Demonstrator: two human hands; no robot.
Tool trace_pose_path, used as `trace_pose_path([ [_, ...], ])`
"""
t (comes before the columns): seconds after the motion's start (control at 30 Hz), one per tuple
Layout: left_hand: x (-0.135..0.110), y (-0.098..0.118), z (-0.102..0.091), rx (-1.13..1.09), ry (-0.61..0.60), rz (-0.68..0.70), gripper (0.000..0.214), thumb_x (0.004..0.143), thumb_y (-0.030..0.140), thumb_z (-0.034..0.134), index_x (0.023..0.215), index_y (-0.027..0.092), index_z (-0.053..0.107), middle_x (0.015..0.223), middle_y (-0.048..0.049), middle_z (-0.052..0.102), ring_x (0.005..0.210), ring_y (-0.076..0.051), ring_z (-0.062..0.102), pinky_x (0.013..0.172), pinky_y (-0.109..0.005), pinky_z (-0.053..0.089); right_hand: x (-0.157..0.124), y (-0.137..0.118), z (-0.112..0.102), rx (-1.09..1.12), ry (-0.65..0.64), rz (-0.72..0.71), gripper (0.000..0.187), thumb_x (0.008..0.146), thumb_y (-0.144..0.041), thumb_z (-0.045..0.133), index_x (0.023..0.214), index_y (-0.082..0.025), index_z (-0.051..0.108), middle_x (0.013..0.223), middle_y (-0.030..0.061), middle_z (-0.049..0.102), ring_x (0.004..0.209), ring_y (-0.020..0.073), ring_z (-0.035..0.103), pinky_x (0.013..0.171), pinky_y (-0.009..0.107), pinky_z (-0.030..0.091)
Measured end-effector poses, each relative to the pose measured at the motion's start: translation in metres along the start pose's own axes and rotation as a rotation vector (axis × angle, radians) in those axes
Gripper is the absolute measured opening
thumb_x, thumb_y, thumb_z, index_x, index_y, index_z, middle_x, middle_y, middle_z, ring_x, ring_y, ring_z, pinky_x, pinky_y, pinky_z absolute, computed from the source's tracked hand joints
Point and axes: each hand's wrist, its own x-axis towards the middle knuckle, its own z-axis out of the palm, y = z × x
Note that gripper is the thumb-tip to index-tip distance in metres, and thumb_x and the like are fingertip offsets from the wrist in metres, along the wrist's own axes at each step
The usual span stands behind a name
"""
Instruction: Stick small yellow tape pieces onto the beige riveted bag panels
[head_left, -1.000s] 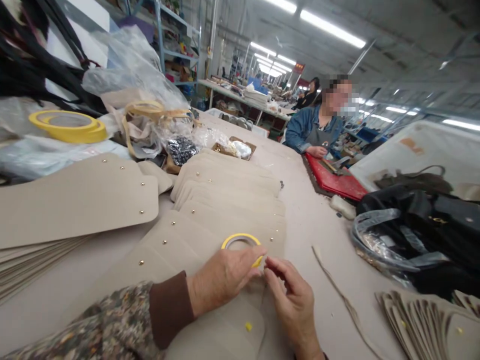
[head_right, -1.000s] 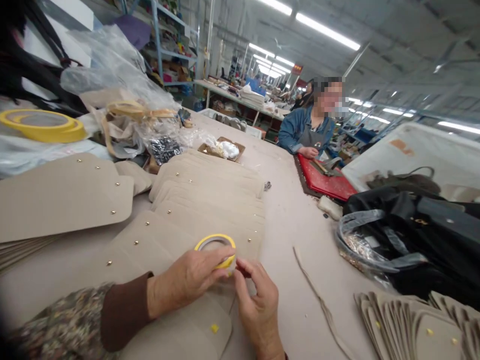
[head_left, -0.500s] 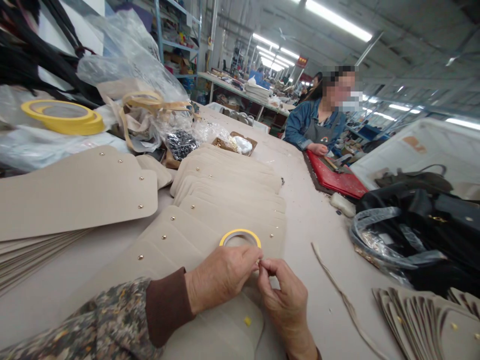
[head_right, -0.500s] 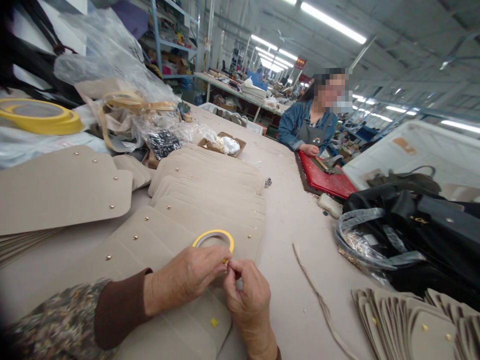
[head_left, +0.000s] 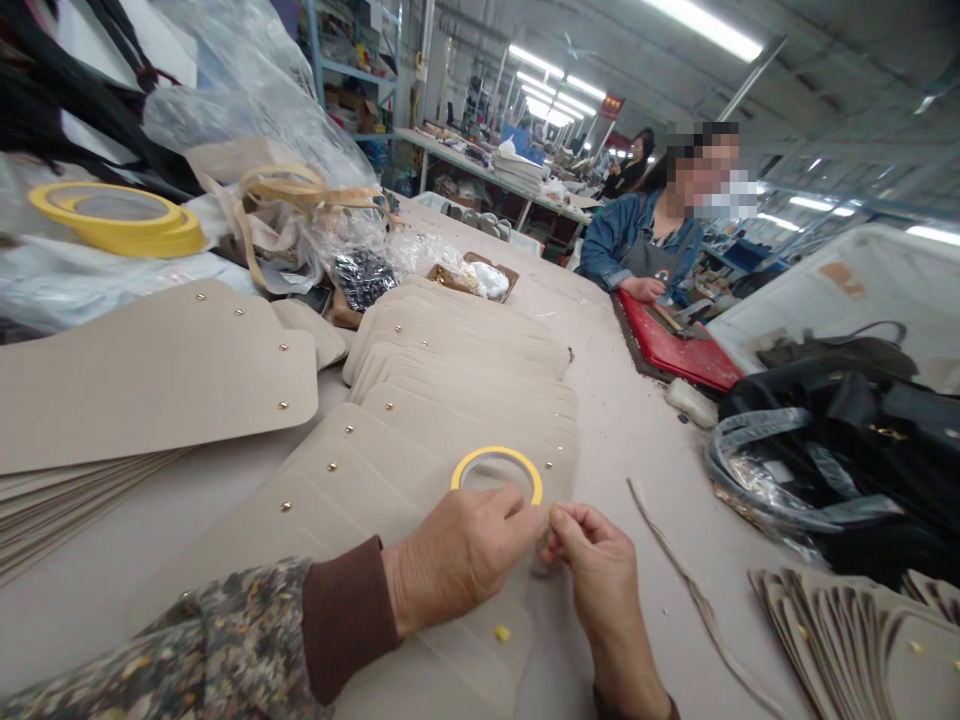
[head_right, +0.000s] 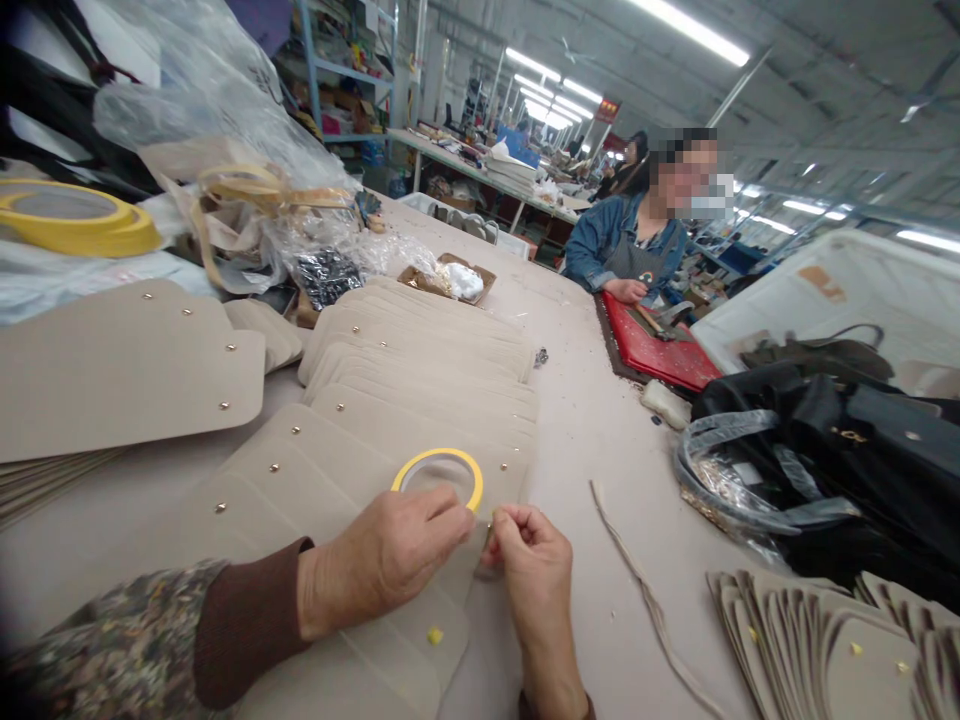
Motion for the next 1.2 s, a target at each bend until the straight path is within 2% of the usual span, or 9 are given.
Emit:
trace_pose_path([
  [0.17, 0.002, -0.017, 0.008, 0.184, -0.13, -0.125, 0.012, 0.095, 0.01, 0.044, 0.091, 0.018, 0.053, 0.087, -0.0052, 0.057, 0.079, -0.022, 0.052, 0.067, -0.034, 0.043, 0.012, 0.007, -0.024, -0.062, -0.087, 0.133, 0.044, 0.059, -0.051, 0.081, 0.075, -0.011, 0.071, 0.056, 0.0007, 0.064, 0.044, 0.0087, 0.055, 0.045, 0.019, 0.045],
  [0.3, 0.001, -0.019, 0.01, 0.169, -0.185, -0.132, 0.01, 0.092, 0.009, 0.047, 0.091, 0.018, 0.053, 0.089, -0.006, 0.056, 0.082, -0.023, 0.049, 0.074, -0.037, 0.043, 0.012, 0.01, -0.025, -0.107, -0.116, 0.122, 0.045, 0.059, -0.052, 0.081, 0.074, -0.011, 0.072, 0.055, 0.0009, 0.063, 0.046, 0.0096, 0.056, 0.047, 0.02, 0.047],
  [0.5, -0.003, -0.014, 0.012, 0.101, -0.2, -0.103, 0.011, 0.093, 0.012, 0.045, 0.092, 0.019, 0.053, 0.088, -0.0047, 0.054, 0.08, -0.023, 0.047, 0.073, -0.037, 0.041, 0.012, 0.015, -0.024, -0.232, -0.191, 0.107, 0.04, 0.064, -0.051, 0.077, 0.073, -0.012, 0.071, 0.054, -0.001, 0.059, 0.049, 0.0104, 0.052, 0.049, 0.021, 0.046],
  [0.63, -0.003, -0.014, 0.012, 0.094, -0.198, -0.094, 0.01, 0.093, 0.013, 0.044, 0.091, 0.019, 0.053, 0.087, -0.0046, 0.055, 0.079, -0.023, 0.047, 0.072, -0.037, 0.04, 0.011, 0.016, -0.022, -0.403, -0.206, 0.02, 0.036, 0.074, -0.05, 0.066, 0.077, -0.014, 0.071, 0.053, -0.002, 0.057, 0.049, 0.0118, 0.05, 0.048, 0.022, 0.041],
  [0.83, -0.003, -0.015, 0.014, 0.096, -0.196, -0.086, 0.01, 0.092, 0.011, 0.046, 0.09, 0.019, 0.053, 0.088, -0.0048, 0.055, 0.08, -0.023, 0.048, 0.073, -0.037, 0.04, 0.008, 0.009, -0.012, -0.684, -0.147, -0.208, 0.03, 0.081, -0.043, 0.057, 0.073, -0.018, 0.072, 0.064, 0.0036, 0.069, 0.057, 0.0161, 0.059, 0.056, 0.025, 0.044],
  [0.93, -0.004, -0.015, 0.014, 0.097, -0.196, -0.087, 0.011, 0.094, 0.013, 0.044, 0.091, 0.019, 0.053, 0.088, -0.0049, 0.055, 0.081, -0.023, 0.048, 0.074, -0.037, 0.04, 0.007, 0.011, -0.012, -0.687, -0.128, -0.223, 0.028, 0.081, -0.042, 0.058, 0.093, -0.019, 0.07, 0.057, -0.001, 0.064, 0.051, 0.0156, 0.057, 0.054, 0.025, 0.044],
  [1.0, -0.004, -0.015, 0.013, 0.091, -0.197, -0.092, 0.012, 0.095, 0.015, 0.043, 0.091, 0.019, 0.053, 0.088, -0.005, 0.056, 0.081, -0.023, 0.049, 0.074, -0.037, 0.04, 0.006, 0.014, -0.015, -0.631, -0.084, -0.171, 0.033, 0.079, -0.044, 0.062, 0.101, -0.02, 0.064, 0.054, -0.0041, 0.061, 0.048, 0.0155, 0.056, 0.05, 0.025, 0.043],
  [1.1, -0.004, -0.015, 0.012, 0.084, -0.203, -0.099, 0.011, 0.095, 0.015, 0.044, 0.09, 0.019, 0.053, 0.088, -0.0047, 0.056, 0.081, -0.023, 0.049, 0.074, -0.036, 0.04, 0.002, 0.019, -0.023, -0.503, -0.098, -0.048, 0.033, 0.079, -0.052, 0.061, 0.086, -0.02, 0.063, 0.056, -0.0026, 0.061, 0.048, 0.0161, 0.057, 0.047, 0.024, 0.044],
  [1.2, -0.005, -0.014, 0.011, 0.083, -0.198, -0.098, 0.011, 0.095, 0.016, 0.044, 0.09, 0.019, 0.053, 0.087, -0.0044, 0.056, 0.08, -0.023, 0.049, 0.073, -0.036, 0.04, -0.004, 0.02, -0.026, -0.529, -0.153, -0.095, 0.034, 0.082, -0.052, 0.058, 0.076, -0.019, 0.068, 0.063, 0.0025, 0.067, 0.059, 0.0184, 0.062, 0.057, 0.026, 0.047],
])
